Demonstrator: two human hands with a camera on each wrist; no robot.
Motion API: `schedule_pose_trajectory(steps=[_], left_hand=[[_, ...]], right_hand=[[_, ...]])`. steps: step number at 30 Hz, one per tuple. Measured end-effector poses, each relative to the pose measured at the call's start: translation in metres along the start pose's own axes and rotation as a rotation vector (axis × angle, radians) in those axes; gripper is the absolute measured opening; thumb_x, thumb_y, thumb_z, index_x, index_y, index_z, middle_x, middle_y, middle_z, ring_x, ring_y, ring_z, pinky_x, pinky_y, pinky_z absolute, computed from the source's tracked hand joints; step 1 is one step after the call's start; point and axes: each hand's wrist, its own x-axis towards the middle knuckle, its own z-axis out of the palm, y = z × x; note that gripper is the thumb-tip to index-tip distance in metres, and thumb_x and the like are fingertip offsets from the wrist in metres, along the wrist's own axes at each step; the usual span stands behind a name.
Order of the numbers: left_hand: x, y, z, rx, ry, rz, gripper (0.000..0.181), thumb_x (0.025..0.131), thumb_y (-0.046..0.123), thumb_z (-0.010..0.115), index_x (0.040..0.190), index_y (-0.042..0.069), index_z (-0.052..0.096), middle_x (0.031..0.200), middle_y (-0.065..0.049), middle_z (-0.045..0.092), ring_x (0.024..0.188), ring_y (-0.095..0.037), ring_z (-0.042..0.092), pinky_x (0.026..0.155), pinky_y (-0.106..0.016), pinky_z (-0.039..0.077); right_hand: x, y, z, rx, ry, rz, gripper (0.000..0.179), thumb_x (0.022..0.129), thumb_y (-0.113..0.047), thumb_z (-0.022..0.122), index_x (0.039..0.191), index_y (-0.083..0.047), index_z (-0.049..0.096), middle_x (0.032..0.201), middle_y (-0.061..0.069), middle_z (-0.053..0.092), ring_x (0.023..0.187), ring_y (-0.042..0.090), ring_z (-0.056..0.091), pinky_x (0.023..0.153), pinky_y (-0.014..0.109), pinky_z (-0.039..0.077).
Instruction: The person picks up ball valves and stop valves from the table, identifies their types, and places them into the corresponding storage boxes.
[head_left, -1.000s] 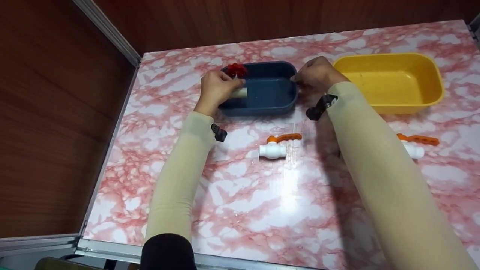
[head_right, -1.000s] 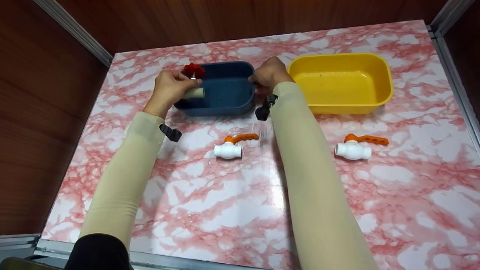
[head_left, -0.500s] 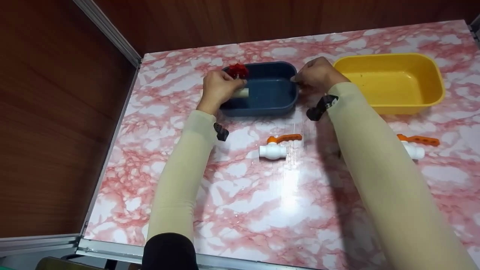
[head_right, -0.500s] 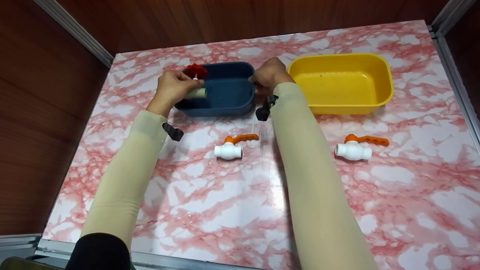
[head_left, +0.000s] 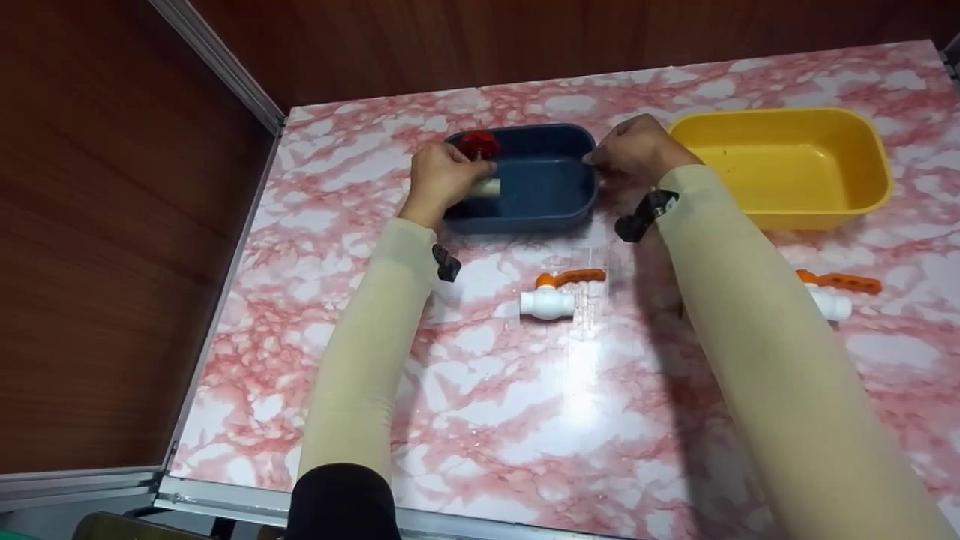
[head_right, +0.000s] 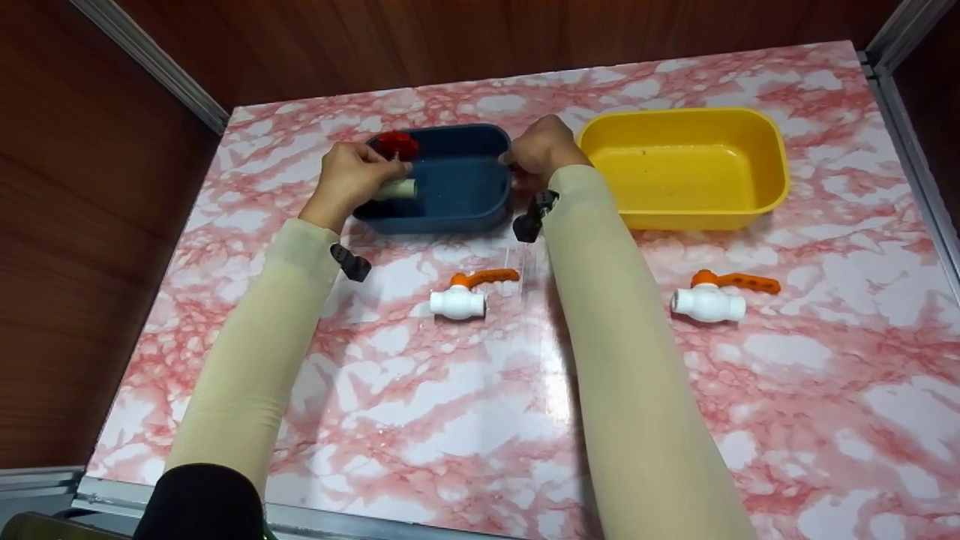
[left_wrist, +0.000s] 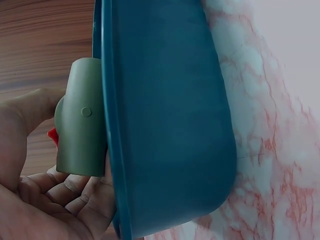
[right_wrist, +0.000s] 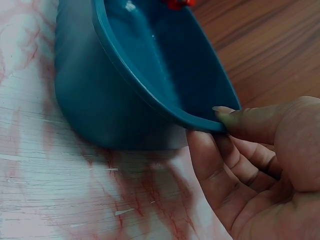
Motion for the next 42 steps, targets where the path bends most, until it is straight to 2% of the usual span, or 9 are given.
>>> schedule_pose_trajectory(steps=[3,8,13,25,30,36,39,42], left_hand=[[0.001,0.000,0.001,-0.008,-0.009,-0.027,0.039,0.097,0.043,0.092,0.076,0.020,0.069,0.090,0.005,0.065,0.094,-0.013,0.063,0.073,-0.025,0.050],[0.002,0.000,0.003,-0.003,-0.011,-0.027,0.040,0.097,0.042,0.092,0.074,0.020,0.068,0.082,0.006,0.064,0.090,-0.012,0.063,0.070,-0.026,0.050],[0.003,0.000,0.005,-0.010,-0.022,-0.029,0.041,0.096,0.042,0.093,0.072,0.020,0.067,0.078,0.007,0.064,0.086,-0.012,0.062,0.069,-0.025,0.049],[0.006,-0.003,0.010,0.025,-0.003,-0.019,0.044,0.096,0.043,0.093,0.072,0.021,0.063,0.082,0.007,0.061,0.088,-0.012,0.060,0.072,-0.025,0.047],[0.006,-0.004,0.012,0.025,-0.004,-0.015,0.046,0.096,0.042,0.093,0.069,0.021,0.063,0.075,0.009,0.060,0.084,-0.012,0.060,0.070,-0.025,0.048],[0.009,-0.004,0.011,0.033,-0.018,-0.010,0.049,0.097,0.041,0.092,0.065,0.021,0.061,0.065,0.010,0.056,0.077,-0.011,0.058,0.066,-0.025,0.046],[0.010,-0.003,0.012,0.035,-0.026,-0.033,0.049,0.097,0.041,0.092,0.066,0.020,0.061,0.066,0.009,0.056,0.077,-0.011,0.057,0.065,-0.025,0.046],[0.012,-0.001,0.012,0.045,-0.038,-0.065,0.048,0.098,0.042,0.092,0.068,0.019,0.062,0.069,0.007,0.058,0.078,-0.011,0.057,0.065,-0.025,0.047]], right_hand=[[0.001,0.000,0.000,-0.009,0.006,0.002,0.013,0.116,-0.030,0.072,0.125,-0.021,0.074,0.120,-0.001,0.068,0.115,0.021,0.064,0.109,0.030,0.058],[0.003,0.001,0.000,-0.062,0.012,-0.006,0.017,0.117,-0.030,0.069,0.130,-0.020,0.072,0.122,-0.001,0.068,0.116,0.020,0.064,0.112,0.031,0.056],[0.002,0.000,0.001,-0.039,0.009,0.010,0.019,0.117,-0.031,0.069,0.133,-0.021,0.070,0.125,0.001,0.067,0.118,0.021,0.065,0.114,0.032,0.055],[-0.002,-0.002,0.001,-0.032,0.005,0.020,0.020,0.117,-0.032,0.070,0.133,-0.020,0.069,0.127,0.001,0.067,0.119,0.022,0.066,0.112,0.032,0.058],[-0.001,-0.002,0.002,-0.045,0.013,0.012,0.020,0.118,-0.031,0.069,0.135,-0.020,0.069,0.126,0.001,0.065,0.118,0.021,0.063,0.113,0.030,0.057],[-0.002,-0.002,0.002,-0.038,0.020,0.002,0.015,0.116,-0.031,0.072,0.125,-0.020,0.072,0.116,-0.001,0.068,0.112,0.020,0.065,0.105,0.027,0.059],[-0.002,-0.001,0.001,-0.036,0.022,-0.011,0.013,0.115,-0.031,0.074,0.120,-0.019,0.073,0.110,-0.003,0.069,0.107,0.019,0.067,0.097,0.025,0.061],[-0.002,-0.001,0.001,-0.022,0.018,-0.010,0.012,0.115,-0.031,0.075,0.119,-0.020,0.075,0.112,-0.003,0.068,0.107,0.019,0.066,0.097,0.025,0.062]])
